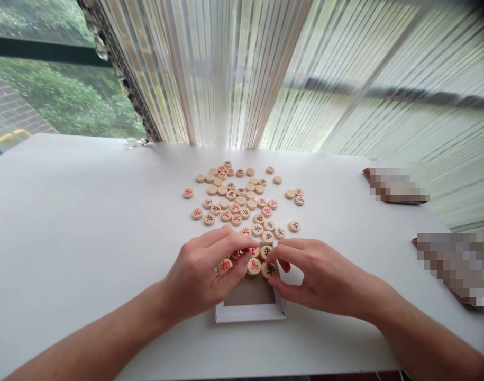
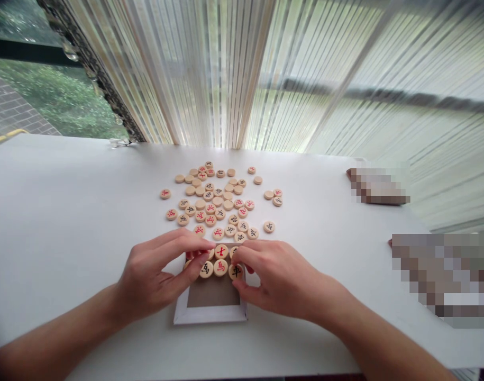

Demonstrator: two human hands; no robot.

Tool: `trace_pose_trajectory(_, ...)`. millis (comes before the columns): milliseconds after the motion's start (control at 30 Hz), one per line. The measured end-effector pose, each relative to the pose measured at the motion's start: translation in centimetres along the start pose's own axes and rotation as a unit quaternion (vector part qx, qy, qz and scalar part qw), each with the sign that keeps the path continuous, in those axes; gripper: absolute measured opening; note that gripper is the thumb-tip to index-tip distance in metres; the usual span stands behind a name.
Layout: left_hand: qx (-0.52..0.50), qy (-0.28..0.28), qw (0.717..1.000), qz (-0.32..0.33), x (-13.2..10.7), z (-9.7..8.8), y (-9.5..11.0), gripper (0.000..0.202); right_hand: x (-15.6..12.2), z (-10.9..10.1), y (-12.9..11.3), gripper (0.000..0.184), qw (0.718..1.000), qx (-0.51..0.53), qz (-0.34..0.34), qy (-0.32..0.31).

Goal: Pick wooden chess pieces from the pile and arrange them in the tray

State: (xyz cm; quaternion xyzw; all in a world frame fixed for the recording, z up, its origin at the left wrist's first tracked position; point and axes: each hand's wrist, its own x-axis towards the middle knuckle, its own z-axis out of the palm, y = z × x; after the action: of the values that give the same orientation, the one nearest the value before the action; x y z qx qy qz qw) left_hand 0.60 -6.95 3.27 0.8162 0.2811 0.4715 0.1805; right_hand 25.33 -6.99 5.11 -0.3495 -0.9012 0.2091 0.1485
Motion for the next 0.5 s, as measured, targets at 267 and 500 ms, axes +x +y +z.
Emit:
trace_pose_trajectory(267, -0.001, 0.003, 1.0, -0.002, 0.02, 0.08, 0.04, 0.019, -0.07, 0.05, 0.17, 0.007, 1.0, -0.012, -0.002, 0.006)
trace_pose_trajectory(500, 0.004, 0.004, 1.0, -0.004, 0.19, -0.07, 0.15, 0.021, -0.15, 0.16, 0.2, 0.008, 1.0, -0.018, 0.003, 0.009)
